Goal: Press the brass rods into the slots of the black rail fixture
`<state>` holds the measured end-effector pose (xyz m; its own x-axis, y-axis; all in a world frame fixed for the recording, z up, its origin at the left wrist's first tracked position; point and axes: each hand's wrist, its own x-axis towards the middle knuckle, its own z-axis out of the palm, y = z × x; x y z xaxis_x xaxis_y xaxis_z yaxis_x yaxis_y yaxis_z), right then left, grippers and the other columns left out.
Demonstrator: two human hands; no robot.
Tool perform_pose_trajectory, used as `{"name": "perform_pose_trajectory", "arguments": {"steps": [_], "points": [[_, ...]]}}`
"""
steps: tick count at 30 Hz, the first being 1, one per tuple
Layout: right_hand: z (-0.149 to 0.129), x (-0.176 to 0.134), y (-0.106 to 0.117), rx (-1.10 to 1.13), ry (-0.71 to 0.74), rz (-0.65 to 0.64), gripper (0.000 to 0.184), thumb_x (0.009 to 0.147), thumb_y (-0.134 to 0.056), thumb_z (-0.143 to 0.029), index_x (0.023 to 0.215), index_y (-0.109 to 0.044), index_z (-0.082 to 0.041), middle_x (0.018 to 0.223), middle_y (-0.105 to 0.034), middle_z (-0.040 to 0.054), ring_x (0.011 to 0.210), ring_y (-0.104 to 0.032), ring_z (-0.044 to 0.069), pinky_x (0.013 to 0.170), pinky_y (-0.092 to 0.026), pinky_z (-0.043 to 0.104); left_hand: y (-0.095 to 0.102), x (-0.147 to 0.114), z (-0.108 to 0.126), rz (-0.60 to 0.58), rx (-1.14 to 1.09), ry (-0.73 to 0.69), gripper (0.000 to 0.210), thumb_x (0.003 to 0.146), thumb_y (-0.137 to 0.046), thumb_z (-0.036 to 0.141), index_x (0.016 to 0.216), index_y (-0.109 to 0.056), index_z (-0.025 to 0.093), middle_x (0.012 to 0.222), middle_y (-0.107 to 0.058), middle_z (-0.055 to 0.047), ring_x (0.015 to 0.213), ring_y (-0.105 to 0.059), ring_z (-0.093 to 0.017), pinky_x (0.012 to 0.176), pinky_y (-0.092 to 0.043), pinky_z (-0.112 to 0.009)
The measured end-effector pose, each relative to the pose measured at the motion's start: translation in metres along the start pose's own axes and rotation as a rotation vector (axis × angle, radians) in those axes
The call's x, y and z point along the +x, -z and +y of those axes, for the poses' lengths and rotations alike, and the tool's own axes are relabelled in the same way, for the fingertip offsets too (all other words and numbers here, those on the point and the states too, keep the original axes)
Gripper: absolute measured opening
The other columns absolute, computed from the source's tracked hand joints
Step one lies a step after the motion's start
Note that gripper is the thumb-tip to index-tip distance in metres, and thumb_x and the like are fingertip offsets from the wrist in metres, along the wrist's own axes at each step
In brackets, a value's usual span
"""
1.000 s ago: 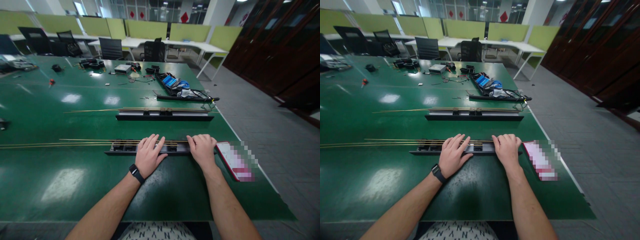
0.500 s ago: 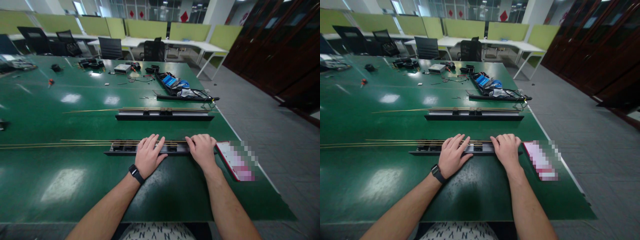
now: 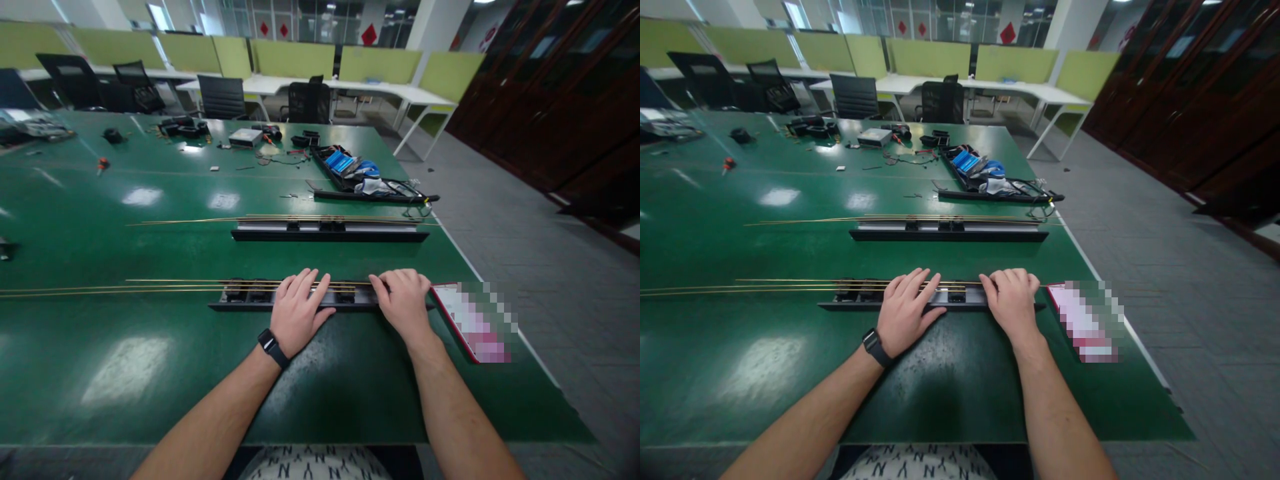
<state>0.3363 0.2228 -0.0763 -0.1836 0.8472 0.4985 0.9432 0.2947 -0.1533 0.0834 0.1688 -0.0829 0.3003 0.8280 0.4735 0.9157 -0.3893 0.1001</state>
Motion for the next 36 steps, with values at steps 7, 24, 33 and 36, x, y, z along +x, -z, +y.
{"name": "perform_pose_trajectory", "arguments": {"steps": [7,24,33,36], "points": [[0.004,0.002,0.001,-0.099,-0.008,0.002,0.048,0.105,-0.044,-0.051,0.073,-0.063,-0.021,0.082,-0.07,0.007,0.092,-0.049,0.024,0.088,-0.023,0.041,0.001,0.0,0.0,-0.01,0.001,-0.002,0.06,0.097,-0.06,0.053,0.15,-0.054,0.024,0.151,-0.059,-0.012,0.143,-0.05,-0.031,0.116,-0.035,-0.049],[0.005,0.001,0.0,-0.074,-0.006,0.001,0.047,0.105,-0.044,-0.051,0.074,-0.064,-0.021,0.082,-0.07,0.0065,0.092,-0.05,0.023,0.089,-0.023,0.041,0.0,0.0,0.0,-0.001,-0.003,-0.003,0.061,0.097,-0.059,0.053,0.15,-0.054,0.023,0.15,-0.059,-0.013,0.143,-0.05,-0.031,0.116,-0.036,-0.05],[0.007,0.0,0.002,-0.056,-0.038,0.011,0.046,0.105,-0.043,-0.054,0.081,-0.067,-0.021,0.089,-0.072,0.0073,0.096,-0.05,0.024,0.089,-0.023,0.041,0.0,0.0,0.0,-0.01,-0.009,0.0,0.061,0.097,-0.06,0.053,0.15,-0.054,0.024,0.15,-0.059,-0.013,0.142,-0.051,-0.032,0.116,-0.036,-0.05],[0.003,0.0,0.001,-0.014,-0.023,0.005,0.045,0.104,-0.044,-0.053,0.083,-0.067,-0.022,0.088,-0.072,0.0068,0.096,-0.051,0.024,0.09,-0.023,0.04,0.0,0.0,0.0,-0.006,-0.011,0.002,0.062,0.096,-0.062,0.053,0.15,-0.054,0.024,0.15,-0.059,-0.013,0.141,-0.051,-0.032,0.116,-0.037,-0.05]]}}
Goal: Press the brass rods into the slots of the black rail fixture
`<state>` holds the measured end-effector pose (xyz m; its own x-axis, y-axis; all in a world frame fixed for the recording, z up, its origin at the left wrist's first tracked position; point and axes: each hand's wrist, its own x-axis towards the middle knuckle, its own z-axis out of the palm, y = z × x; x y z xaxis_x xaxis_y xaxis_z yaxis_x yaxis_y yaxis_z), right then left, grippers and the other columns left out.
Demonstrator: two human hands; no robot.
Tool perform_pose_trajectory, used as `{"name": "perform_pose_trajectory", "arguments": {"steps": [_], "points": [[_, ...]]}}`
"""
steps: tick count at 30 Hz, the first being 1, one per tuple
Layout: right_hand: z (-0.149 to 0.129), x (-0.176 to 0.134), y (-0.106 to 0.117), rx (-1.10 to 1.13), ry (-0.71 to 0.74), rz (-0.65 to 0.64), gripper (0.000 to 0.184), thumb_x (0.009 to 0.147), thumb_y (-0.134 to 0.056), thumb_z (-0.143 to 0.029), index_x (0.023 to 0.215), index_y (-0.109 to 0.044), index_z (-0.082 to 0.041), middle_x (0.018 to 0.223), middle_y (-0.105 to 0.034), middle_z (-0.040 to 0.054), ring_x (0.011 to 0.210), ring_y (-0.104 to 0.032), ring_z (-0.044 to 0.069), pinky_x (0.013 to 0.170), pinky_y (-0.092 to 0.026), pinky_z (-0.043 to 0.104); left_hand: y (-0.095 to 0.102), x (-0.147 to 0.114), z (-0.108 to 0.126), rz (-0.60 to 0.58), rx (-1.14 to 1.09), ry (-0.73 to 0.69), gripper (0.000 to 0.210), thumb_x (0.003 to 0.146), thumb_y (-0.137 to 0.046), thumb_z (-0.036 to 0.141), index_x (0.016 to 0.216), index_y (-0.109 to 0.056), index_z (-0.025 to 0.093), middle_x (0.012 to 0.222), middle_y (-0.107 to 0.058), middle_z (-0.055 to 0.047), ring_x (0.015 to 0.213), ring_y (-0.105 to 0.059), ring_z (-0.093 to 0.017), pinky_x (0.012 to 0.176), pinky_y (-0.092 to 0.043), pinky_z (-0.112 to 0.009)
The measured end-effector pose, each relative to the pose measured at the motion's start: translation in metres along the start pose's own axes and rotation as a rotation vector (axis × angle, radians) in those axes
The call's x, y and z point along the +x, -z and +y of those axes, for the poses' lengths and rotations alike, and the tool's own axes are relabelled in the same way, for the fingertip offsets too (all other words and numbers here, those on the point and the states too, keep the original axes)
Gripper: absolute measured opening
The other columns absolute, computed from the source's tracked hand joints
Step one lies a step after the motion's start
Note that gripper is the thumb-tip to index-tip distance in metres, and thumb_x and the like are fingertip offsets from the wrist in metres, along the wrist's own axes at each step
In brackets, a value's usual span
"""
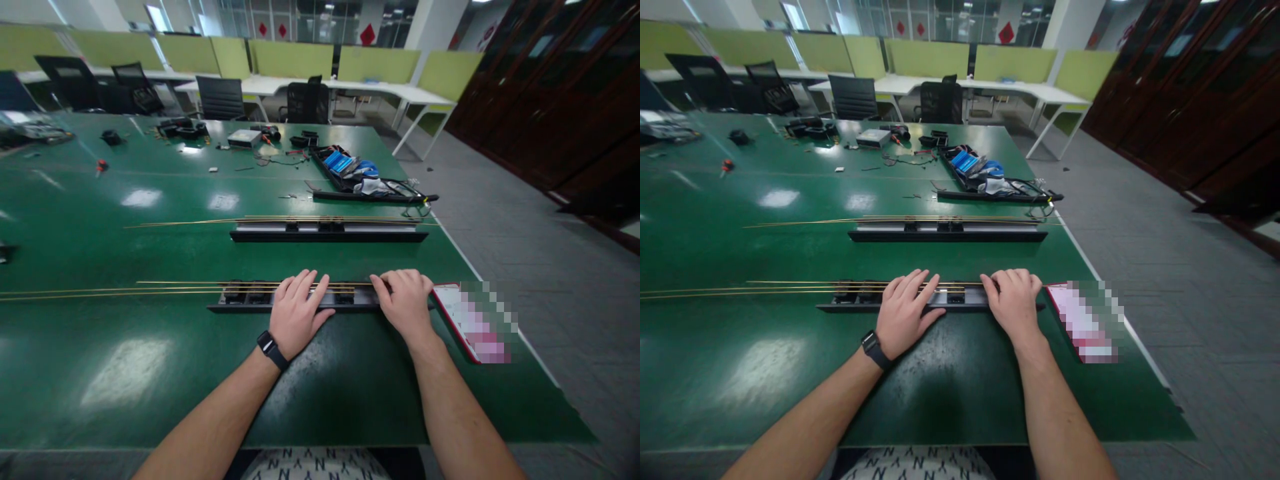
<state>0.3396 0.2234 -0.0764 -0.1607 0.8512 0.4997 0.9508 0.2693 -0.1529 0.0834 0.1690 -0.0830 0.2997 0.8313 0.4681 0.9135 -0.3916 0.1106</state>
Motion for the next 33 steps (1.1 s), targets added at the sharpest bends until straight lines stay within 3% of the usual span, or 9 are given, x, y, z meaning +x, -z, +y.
{"name": "perform_pose_trajectory", "arguments": {"steps": [10,17,28,33], "points": [[0.0008,0.0016,0.0018,-0.091,0.002,-0.002,0.05,0.106,-0.041,-0.048,0.069,-0.06,-0.02,0.08,-0.069,0.007,0.091,-0.048,0.023,0.087,-0.023,0.042,0.0007,0.0003,0.0006,-0.002,0.01,0.006,0.061,0.097,-0.06,0.053,0.15,-0.054,0.024,0.15,-0.059,-0.013,0.143,-0.05,-0.032,0.116,-0.036,-0.049],[-0.0014,-0.0004,0.0,-0.021,0.01,-0.004,0.045,0.105,-0.044,-0.052,0.08,-0.066,-0.022,0.085,-0.071,0.0062,0.093,-0.051,0.024,0.088,-0.024,0.041,0.0005,0.0,0.0,-0.006,0.01,0.0,0.061,0.097,-0.06,0.052,0.151,-0.052,0.024,0.151,-0.058,-0.013,0.143,-0.05,-0.031,0.117,-0.035,-0.049],[0.003,0.0019,0.0003,-0.119,-0.006,-0.012,0.051,0.106,-0.043,-0.047,0.067,-0.059,-0.02,0.078,-0.068,0.0058,0.09,-0.049,0.022,0.086,-0.023,0.041,0.0006,0.0003,-0.0001,-0.001,0.015,-0.004,0.061,0.097,-0.061,0.052,0.15,-0.054,0.024,0.151,-0.059,-0.013,0.143,-0.05,-0.032,0.116,-0.036,-0.049],[0.0009,0.0007,0.002,-0.029,-0.01,-0.011,0.044,0.105,-0.046,-0.051,0.08,-0.066,-0.021,0.087,-0.071,0.0062,0.095,-0.051,0.024,0.088,-0.024,0.04,0.0002,0.0005,-0.0003,0.002,0.019,-0.005,0.061,0.097,-0.061,0.053,0.15,-0.054,0.024,0.15,-0.059,-0.012,0.142,-0.051,-0.031,0.116,-0.037,-0.049]]}}
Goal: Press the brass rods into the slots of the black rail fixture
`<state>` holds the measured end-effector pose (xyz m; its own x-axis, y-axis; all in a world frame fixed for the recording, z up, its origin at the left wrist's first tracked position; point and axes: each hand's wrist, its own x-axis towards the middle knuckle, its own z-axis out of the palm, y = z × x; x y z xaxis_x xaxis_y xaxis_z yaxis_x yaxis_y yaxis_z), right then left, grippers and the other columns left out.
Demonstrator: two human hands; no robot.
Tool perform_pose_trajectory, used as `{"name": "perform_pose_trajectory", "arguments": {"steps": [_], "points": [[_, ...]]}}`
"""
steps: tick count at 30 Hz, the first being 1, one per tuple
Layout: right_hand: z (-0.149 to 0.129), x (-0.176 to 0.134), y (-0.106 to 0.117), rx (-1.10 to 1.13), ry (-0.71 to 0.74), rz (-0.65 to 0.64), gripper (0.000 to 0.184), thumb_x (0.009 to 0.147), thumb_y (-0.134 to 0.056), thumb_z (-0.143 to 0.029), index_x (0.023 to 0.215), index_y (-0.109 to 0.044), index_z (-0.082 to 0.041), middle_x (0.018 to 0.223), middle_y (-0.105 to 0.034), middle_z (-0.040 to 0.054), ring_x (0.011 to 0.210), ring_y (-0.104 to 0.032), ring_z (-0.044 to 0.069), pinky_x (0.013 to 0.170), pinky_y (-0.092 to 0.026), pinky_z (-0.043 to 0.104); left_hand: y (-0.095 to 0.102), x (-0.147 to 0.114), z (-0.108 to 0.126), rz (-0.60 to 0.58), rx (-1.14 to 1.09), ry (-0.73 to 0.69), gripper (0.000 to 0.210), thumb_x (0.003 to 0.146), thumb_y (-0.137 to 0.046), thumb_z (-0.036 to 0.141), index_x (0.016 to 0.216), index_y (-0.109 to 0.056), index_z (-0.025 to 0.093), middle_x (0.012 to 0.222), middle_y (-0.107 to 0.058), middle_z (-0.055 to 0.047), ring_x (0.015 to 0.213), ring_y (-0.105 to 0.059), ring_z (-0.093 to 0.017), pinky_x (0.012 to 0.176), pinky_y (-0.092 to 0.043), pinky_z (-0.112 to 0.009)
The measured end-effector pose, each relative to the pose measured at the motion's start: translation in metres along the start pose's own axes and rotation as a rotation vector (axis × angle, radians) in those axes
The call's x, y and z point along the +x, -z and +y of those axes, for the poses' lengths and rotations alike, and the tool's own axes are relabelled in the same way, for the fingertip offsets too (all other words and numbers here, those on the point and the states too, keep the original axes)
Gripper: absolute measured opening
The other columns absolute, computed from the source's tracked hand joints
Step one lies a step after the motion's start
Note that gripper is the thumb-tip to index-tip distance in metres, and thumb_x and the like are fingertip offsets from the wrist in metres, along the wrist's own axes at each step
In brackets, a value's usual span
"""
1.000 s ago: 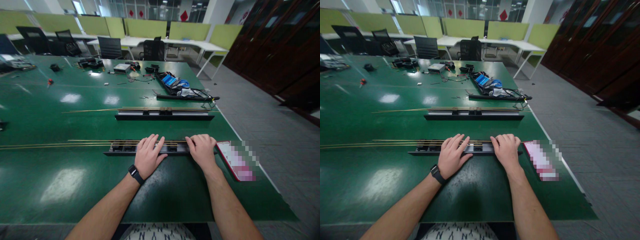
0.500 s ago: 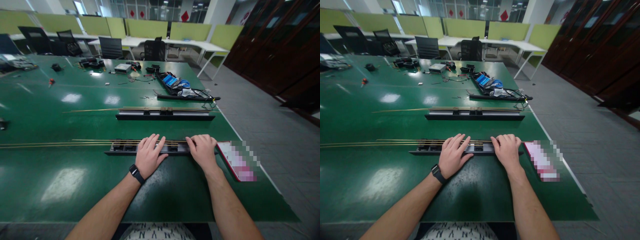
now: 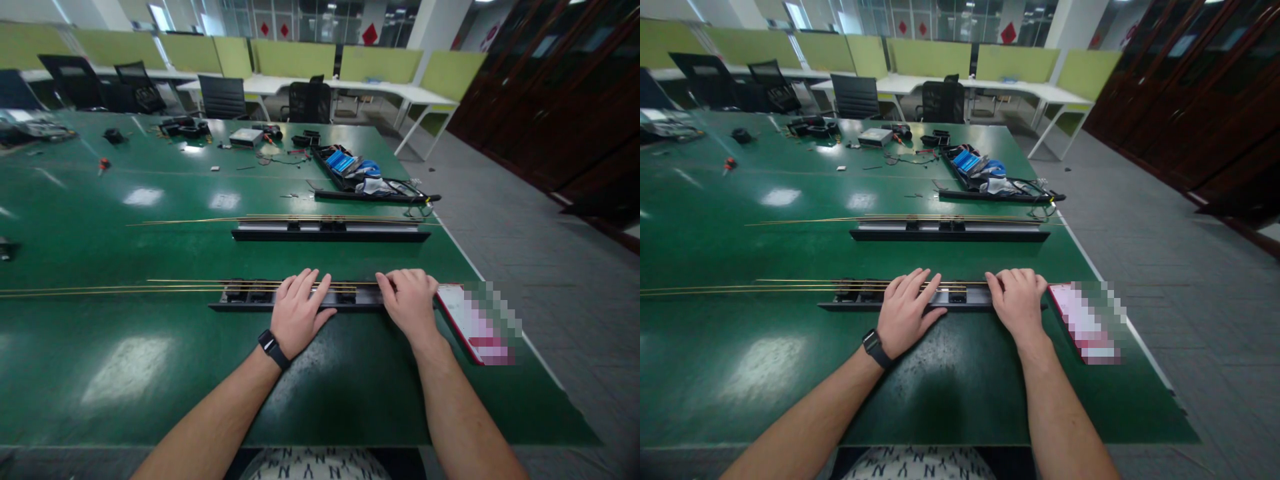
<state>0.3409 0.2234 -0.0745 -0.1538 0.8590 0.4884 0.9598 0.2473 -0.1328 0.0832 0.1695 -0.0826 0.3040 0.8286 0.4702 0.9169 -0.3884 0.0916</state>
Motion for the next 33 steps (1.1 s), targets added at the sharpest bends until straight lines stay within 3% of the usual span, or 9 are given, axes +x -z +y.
{"name": "perform_pose_trajectory", "arguments": {"steps": [12,18,29,33], "points": [[0.0028,0.001,-0.0015,-0.09,0.008,0.018,0.05,0.106,-0.045,-0.048,0.068,-0.063,-0.02,0.082,-0.071,0.0069,0.093,-0.051,0.024,0.087,-0.023,0.042,0.0001,-0.0001,-0.0001,0.007,-0.001,-0.001,0.063,0.095,-0.064,0.052,0.15,-0.055,0.024,0.15,-0.059,-0.013,0.142,-0.051,-0.032,0.116,-0.037,-0.049],[-0.0012,-0.001,-0.0015,0.028,0.024,0.016,0.04,0.104,-0.05,-0.05,0.082,-0.068,-0.022,0.088,-0.072,0.0055,0.096,-0.053,0.024,0.089,-0.025,0.041,0.0006,0.0006,0.0005,0.004,-0.001,-0.002,0.061,0.096,-0.061,0.053,0.149,-0.055,0.023,0.15,-0.06,-0.012,0.141,-0.052,-0.031,0.115,-0.037,-0.049],[0.0021,0.0009,-0.0028,-0.079,0.014,-0.003,0.05,0.106,-0.044,-0.048,0.068,-0.061,-0.02,0.079,-0.07,0.0063,0.091,-0.051,0.023,0.086,-0.024,0.041,0.0001,-0.0002,0.0002,0.006,-0.004,0.001,0.062,0.095,-0.064,0.052,0.149,-0.055,0.024,0.149,-0.06,-0.013,0.141,-0.052,-0.032,0.115,-0.038,-0.049],[0.0012,-0.0001,-0.0022,-0.026,-0.003,0.015,0.044,0.105,-0.046,-0.049,0.077,-0.066,-0.021,0.083,-0.071,0.006,0.092,-0.052,0.024,0.087,-0.025,0.041,0.0003,0.0002,0.0007,0.005,-0.01,0.007,0.061,0.095,-0.064,0.052,0.148,-0.056,0.024,0.148,-0.061,-0.013,0.14,-0.053,-0.032,0.115,-0.039,-0.05]]}}
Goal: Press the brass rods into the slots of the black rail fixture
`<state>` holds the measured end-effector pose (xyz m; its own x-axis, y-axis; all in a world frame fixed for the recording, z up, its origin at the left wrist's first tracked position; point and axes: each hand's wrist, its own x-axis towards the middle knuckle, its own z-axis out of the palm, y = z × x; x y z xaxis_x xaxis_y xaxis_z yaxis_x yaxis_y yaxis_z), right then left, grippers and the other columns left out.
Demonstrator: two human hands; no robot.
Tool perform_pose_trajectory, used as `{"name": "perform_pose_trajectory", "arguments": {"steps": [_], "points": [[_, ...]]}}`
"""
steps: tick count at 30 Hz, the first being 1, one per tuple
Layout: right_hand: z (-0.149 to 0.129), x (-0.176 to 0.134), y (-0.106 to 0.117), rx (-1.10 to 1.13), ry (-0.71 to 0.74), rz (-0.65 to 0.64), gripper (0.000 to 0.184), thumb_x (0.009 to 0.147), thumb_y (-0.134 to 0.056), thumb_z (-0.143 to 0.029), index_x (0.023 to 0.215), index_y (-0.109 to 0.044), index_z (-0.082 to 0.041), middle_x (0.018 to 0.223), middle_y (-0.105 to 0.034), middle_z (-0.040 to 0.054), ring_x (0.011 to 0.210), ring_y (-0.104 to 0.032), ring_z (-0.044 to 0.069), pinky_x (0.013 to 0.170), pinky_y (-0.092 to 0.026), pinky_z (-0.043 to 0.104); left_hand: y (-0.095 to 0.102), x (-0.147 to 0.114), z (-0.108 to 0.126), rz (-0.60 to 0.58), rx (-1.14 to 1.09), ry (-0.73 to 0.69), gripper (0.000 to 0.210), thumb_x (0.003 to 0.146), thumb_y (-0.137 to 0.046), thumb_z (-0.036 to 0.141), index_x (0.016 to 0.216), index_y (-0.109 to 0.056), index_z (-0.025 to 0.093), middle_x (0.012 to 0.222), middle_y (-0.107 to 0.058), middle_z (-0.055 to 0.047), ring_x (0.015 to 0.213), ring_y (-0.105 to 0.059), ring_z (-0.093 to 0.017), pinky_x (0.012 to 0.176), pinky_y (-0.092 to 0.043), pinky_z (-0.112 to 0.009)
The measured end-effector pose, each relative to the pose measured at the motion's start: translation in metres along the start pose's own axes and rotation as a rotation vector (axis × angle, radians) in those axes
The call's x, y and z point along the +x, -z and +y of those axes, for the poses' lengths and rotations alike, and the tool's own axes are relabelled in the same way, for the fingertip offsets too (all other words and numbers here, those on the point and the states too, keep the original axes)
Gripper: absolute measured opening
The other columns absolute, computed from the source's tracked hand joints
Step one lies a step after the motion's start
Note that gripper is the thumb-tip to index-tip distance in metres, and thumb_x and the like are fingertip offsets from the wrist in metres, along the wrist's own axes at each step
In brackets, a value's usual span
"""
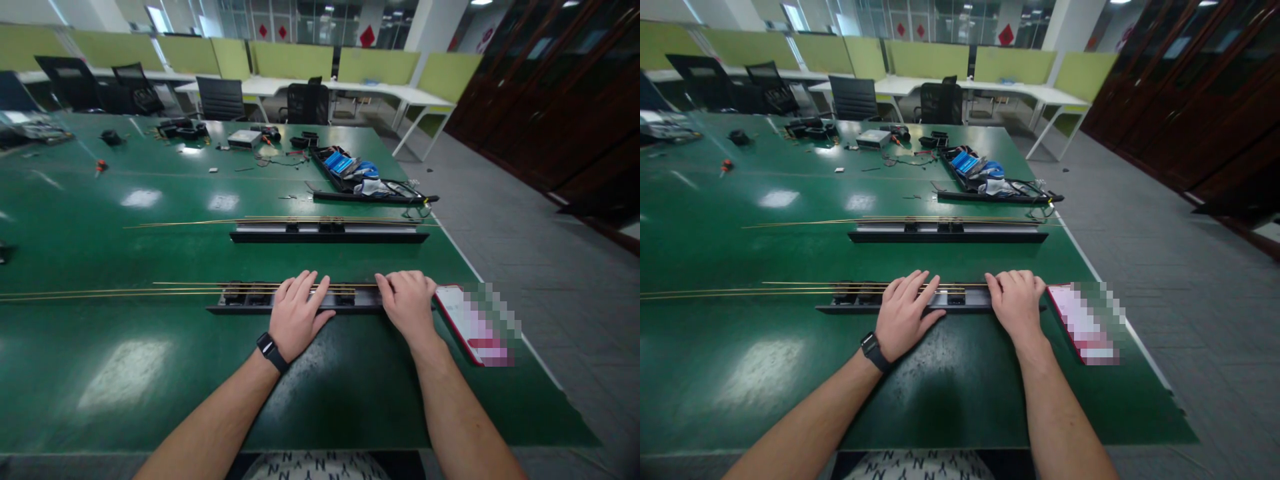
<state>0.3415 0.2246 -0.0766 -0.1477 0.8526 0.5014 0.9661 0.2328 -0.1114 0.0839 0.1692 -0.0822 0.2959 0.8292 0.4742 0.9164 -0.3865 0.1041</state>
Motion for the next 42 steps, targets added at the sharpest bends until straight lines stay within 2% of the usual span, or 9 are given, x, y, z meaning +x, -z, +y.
{"name": "perform_pose_trajectory", "arguments": {"steps": [4,10,15,21,31,37,42], "points": [[-0.0037,-0.0019,-0.0009,0.069,0.034,0.009,0.039,0.104,-0.05,-0.051,0.085,-0.068,-0.022,0.089,-0.073,0.0051,0.096,-0.054,0.024,0.091,-0.025,0.041,-0.0001,0.0,0.0002,-0.003,0.003,-0.001,0.062,0.095,-0.064,0.052,0.149,-0.055,0.024,0.149,-0.06,-0.013,0.141,-0.052,-0.032,0.116,-0.038,-0.049],[-0.0049,-0.0011,-0.0009,0.008,0.054,-0.011,0.045,0.105,-0.045,-0.05,0.076,-0.064,-0.021,0.083,-0.071,0.0064,0.093,-0.052,0.024,0.089,-0.024,0.041,-0.0001,-0.0004,-0.0001,-0.012,-0.003,0.002,0.06,0.098,-0.059,0.053,0.149,-0.054,0.024,0.15,-0.059,-0.013,0.142,-0.051,-0.032,0.116,-0.036,-0.049],[-0.0025,0.0001,0.0012,-0.022,0.036,-0.002,0.05,0.106,-0.043,-0.048,0.068,-0.06,-0.021,0.081,-0.07,0.007,0.091,-0.048,0.023,0.087,-0.023,0.041,0.0009,-0.0005,0.0005,-0.008,-0.004,-0.001,0.061,0.096,-0.062,0.051,0.15,-0.054,0.024,0.15,-0.059,-0.013,0.142,-0.051,-0.032,0.116,-0.037,-0.049],[-0.0045,-0.0019,-0.0001,0.067,0.034,0.002,0.041,0.105,-0.046,-0.051,0.085,-0.066,-0.022,0.089,-0.072,0.0061,0.095,-0.052,0.024,0.091,-0.024,0.041,0.0011,-0.0001,0.0008,-0.018,0.004,0.003,0.06,0.097,-0.06,0.052,0.15,-0.054,0.024,0.15,-0.059,-0.013,0.142,-0.051,-0.032,0.116,-0.035,-0.049],[-0.002,-0.0001,0.0002,-0.04,0.033,0.005,0.048,0.106,-0.043,-0.049,0.072,-0.062,-0.021,0.082,-0.07,0.0068,0.091,-0.049,0.023,0.087,-0.023,0.041,0.001,-0.0009,-0.0003,-0.015,0.004,-0.004,0.061,0.097,-0.061,0.052,0.15,-0.054,0.023,0.15,-0.059,-0.013,0.142,-0.05,-0.031,0.116,-0.037,-0.049],[-0.0048,-0.0013,0.0014,0.06,0.021,0.007,0.041,0.104,-0.047,-0.05,0.083,-0.068,-0.022,0.089,-0.072,0.006,0.095,-0.052,0.024,0.09,-0.024,0.041,0.0008,-0.0004,-0.0001,-0.01,-0.004,-0.001,0.06,0.097,-0.061,0.052,0.15,-0.054,0.024,0.15,-0.059,-0.013,0.142,-0.051,-0.032,0.116,-0.037,-0.049],[-0.0049,-0.0012,-0.0006,0.032,0.029,0.001,0.044,0.104,-0.046,-0.052,0.079,-0.066,-0.021,0.085,-0.071,0.0066,0.094,-0.051,0.024,0.089,-0.024,0.041,-0.0001,-0.0005,0.0001,-0.002,-0.004,-0.003,0.061,0.096,-0.062,0.051,0.15,-0.054,0.024,0.15,-0.06,-0.013,0.142,-0.051,-0.032,0.116,-0.037,-0.05]]}}
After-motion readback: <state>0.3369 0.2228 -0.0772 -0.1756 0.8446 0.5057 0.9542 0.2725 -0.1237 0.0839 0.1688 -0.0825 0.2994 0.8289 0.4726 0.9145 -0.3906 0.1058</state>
